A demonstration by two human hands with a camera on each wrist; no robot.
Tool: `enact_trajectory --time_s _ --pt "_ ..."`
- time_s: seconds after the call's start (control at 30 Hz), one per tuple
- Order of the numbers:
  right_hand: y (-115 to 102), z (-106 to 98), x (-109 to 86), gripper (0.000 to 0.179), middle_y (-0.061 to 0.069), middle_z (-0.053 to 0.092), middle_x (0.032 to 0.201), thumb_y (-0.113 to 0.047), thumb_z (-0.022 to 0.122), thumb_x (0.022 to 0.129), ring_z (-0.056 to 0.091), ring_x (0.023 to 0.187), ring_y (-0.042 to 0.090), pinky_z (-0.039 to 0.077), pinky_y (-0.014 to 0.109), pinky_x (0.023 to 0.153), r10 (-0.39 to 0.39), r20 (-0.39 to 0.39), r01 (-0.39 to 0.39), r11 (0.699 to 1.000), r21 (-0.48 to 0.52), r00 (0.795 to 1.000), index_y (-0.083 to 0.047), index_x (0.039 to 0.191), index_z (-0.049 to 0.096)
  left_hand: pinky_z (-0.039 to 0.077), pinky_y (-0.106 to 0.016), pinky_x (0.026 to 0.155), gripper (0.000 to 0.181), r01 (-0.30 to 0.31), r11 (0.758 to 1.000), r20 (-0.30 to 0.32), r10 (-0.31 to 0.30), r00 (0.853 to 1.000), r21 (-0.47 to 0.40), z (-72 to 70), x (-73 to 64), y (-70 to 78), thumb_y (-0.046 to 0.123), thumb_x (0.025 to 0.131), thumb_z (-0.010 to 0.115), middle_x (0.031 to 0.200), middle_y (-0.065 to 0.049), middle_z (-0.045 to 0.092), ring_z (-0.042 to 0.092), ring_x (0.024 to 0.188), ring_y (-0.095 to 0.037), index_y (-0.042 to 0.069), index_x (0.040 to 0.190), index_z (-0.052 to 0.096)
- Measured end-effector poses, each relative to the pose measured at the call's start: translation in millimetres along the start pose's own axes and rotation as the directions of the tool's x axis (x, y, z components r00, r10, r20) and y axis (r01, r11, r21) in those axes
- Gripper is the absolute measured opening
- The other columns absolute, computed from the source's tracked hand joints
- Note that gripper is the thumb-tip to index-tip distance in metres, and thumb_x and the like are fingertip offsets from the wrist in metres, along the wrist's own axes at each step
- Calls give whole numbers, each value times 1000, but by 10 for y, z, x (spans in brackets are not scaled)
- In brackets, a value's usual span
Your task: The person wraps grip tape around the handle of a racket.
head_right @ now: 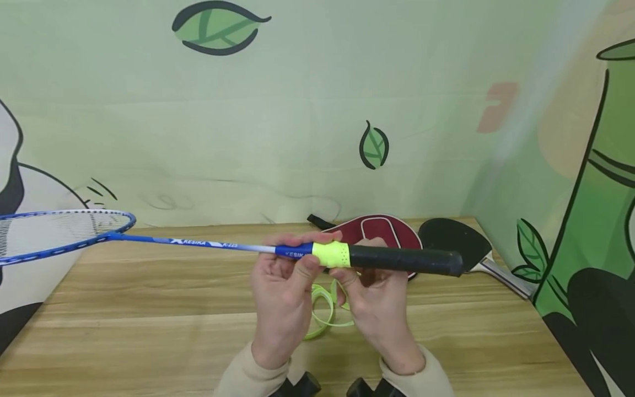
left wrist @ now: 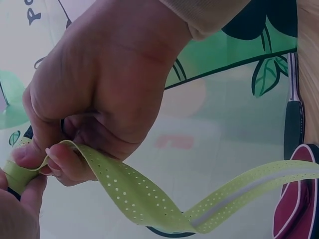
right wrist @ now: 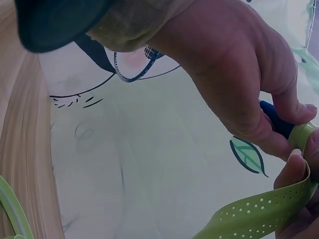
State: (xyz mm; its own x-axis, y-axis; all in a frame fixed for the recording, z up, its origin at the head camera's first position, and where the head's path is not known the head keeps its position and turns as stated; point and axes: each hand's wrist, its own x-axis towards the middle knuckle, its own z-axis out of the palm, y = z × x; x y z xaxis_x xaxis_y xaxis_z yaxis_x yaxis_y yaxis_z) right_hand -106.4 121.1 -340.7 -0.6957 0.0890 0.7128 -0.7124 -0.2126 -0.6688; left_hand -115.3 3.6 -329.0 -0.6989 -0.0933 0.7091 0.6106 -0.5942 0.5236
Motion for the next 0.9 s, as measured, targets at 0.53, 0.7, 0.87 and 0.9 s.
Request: enact_trajectory --time_s 0.53,0.7,0.87,0.9 --pt "16 16 -18 25 10 65 79 9 70 83 56 49 16 50 23 44 -26 -22 24 993 -112 999 14 106 59 59 -32 78 30 72 991 -134 -57 989 110 -4 -6 39 6 88 70 101 -29 68 69 94 -29 -14 103 53" --pt "14 29 -11 39 15 66 99 14 66 84 58 56 18 50 24 45 -26 3 26 999 -42 1000 16 121 53 59 -32 80 32 98 986 -173 -75 982 132 -1 -10 57 7 86 73 100 -25 70 69 93 -30 -12 102 54" --pt "16 39 -10 33 13 66 93 16 64 84 57 56 17 49 24 43 -40 13 40 999 20 999 16 116 54 59 -30 78 33 144 983 -226 -116 967 112 11 -8 67 6 84 76 97 -27 69 70 90 -30 -13 99 53" --pt "13 43 -11 29 12 66 89 16 64 84 57 54 17 49 25 43 -36 11 36 999 33 999 16 112 55 59 -29 76 34 160 981 -242 -129 962 110 14 -7 69 6 83 76 96 -26 70 70 89 -29 -13 98 53"
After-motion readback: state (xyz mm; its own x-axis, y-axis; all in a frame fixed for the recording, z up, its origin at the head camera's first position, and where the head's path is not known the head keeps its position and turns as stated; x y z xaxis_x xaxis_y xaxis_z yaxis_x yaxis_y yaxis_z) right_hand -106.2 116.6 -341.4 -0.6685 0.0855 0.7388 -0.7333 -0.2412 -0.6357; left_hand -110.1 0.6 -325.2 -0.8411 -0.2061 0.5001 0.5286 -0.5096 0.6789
